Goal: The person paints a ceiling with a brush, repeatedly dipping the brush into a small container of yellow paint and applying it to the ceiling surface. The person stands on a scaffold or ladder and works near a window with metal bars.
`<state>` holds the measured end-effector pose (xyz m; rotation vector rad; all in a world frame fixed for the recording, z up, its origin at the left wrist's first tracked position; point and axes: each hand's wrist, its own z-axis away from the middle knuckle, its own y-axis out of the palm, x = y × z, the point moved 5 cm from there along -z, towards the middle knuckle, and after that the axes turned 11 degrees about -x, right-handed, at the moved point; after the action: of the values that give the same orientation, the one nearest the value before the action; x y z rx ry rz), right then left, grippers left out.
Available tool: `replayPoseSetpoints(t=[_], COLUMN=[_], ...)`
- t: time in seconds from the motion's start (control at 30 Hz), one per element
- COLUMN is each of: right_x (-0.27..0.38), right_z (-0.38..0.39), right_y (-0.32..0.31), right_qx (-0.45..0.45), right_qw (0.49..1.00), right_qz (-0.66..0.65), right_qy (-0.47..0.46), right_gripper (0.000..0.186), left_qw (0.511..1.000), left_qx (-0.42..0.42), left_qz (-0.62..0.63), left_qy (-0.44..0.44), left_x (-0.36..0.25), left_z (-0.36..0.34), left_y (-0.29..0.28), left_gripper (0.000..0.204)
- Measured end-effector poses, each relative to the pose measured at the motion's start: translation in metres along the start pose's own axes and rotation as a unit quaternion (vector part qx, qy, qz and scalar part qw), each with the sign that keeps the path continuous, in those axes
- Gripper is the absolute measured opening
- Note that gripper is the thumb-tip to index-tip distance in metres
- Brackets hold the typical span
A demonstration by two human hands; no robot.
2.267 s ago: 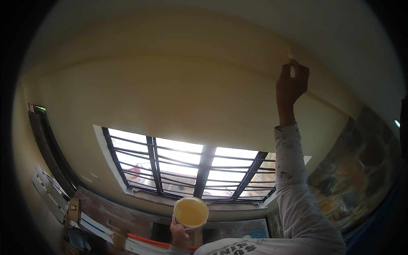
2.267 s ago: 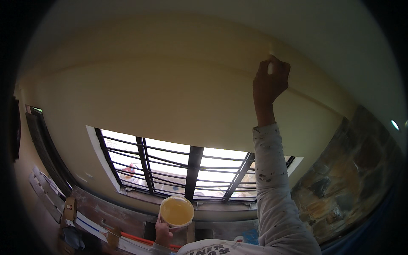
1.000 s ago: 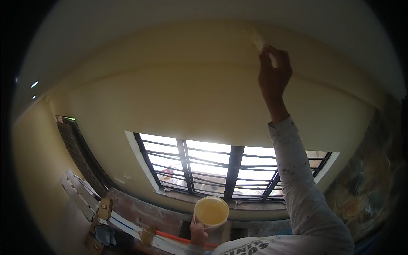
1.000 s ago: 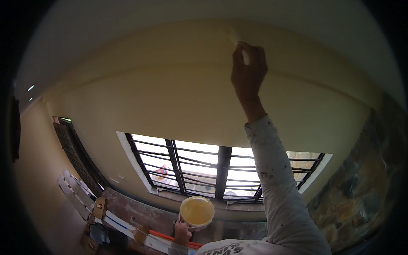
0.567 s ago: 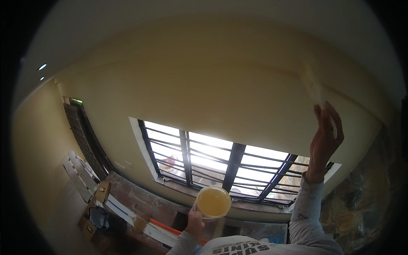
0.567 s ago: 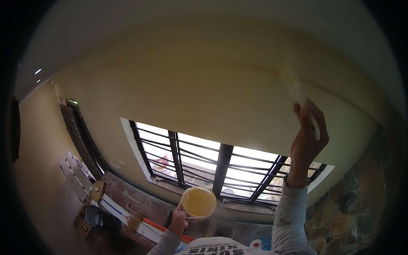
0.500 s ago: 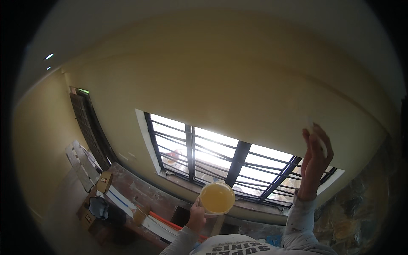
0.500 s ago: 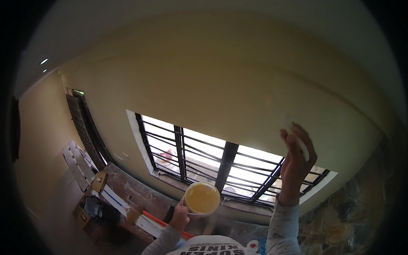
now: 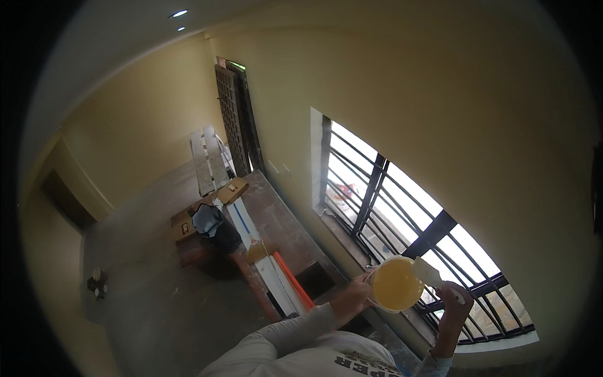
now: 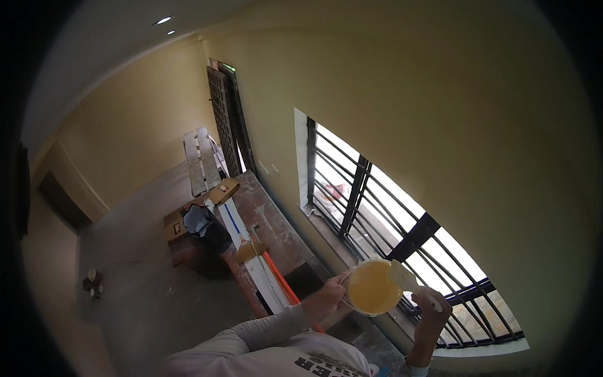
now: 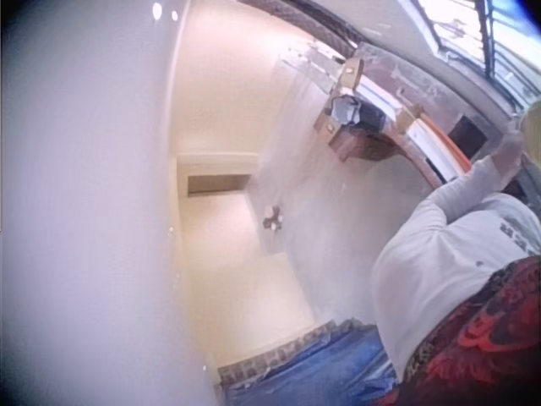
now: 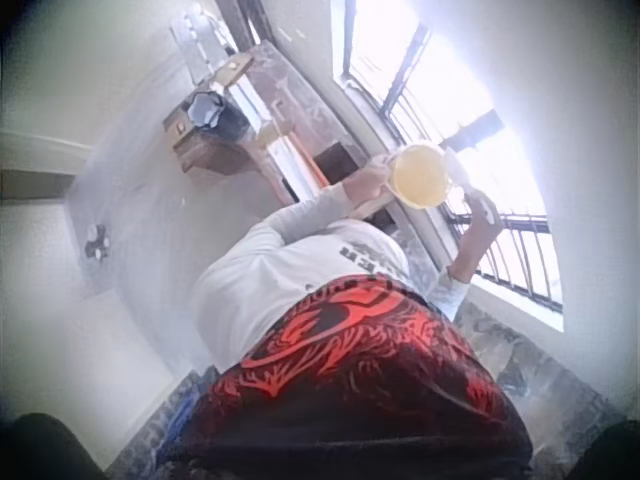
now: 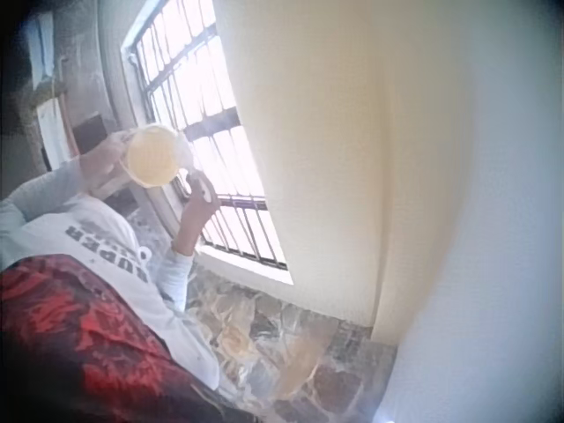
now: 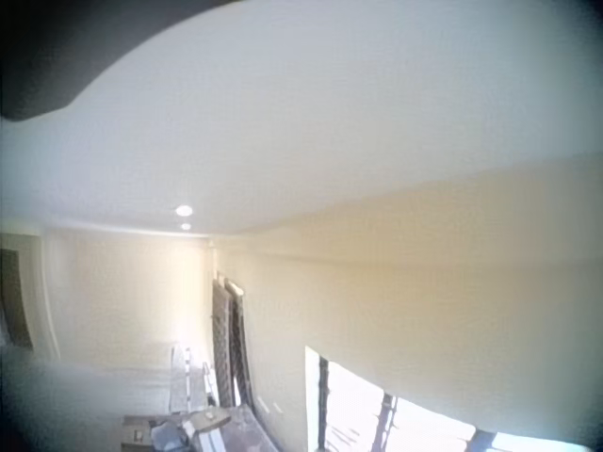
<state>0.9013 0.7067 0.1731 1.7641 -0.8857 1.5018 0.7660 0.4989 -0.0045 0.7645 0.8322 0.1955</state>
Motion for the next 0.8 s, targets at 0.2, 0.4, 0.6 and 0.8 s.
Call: replayPoseSetpoints(t=[0.2, 0.4, 0.6, 0.8], right_x=[-0.032, -0.05, -0.06, -0.076], right_z=[-0.004, 0.008, 0.009, 0.006], right_y=[-0.01, -0.007, -0.001, -0.005], right_qx=[0.05, 0.04, 0.113, 0.149], right_qw=[0.996, 0.996, 0.987, 0.971], right_qz=[0.0, 0.026, 0.088, 0.173], right_qy=[0.074, 0.081, 0.071, 0.076], right_gripper=[0.02, 0.023, 0.026, 0.026], left_qw=[0.999, 1.0, 1.0, 0.99], left_qx=[0.036, -0.014, -0.014, 0.038], left_qz=[0.024, -0.001, 0.021, -0.052], left_qy=[0.012, 0.01, 0.009, 0.125], left_x=[0.019, 0.017, 0.012, 0.019], left_z=[-0.002, 0.006, 0.022, 0.022], left_y=[0.002, -0.001, 0.007, -0.026], left_gripper=[0.075, 0.072, 0.079, 0.078])
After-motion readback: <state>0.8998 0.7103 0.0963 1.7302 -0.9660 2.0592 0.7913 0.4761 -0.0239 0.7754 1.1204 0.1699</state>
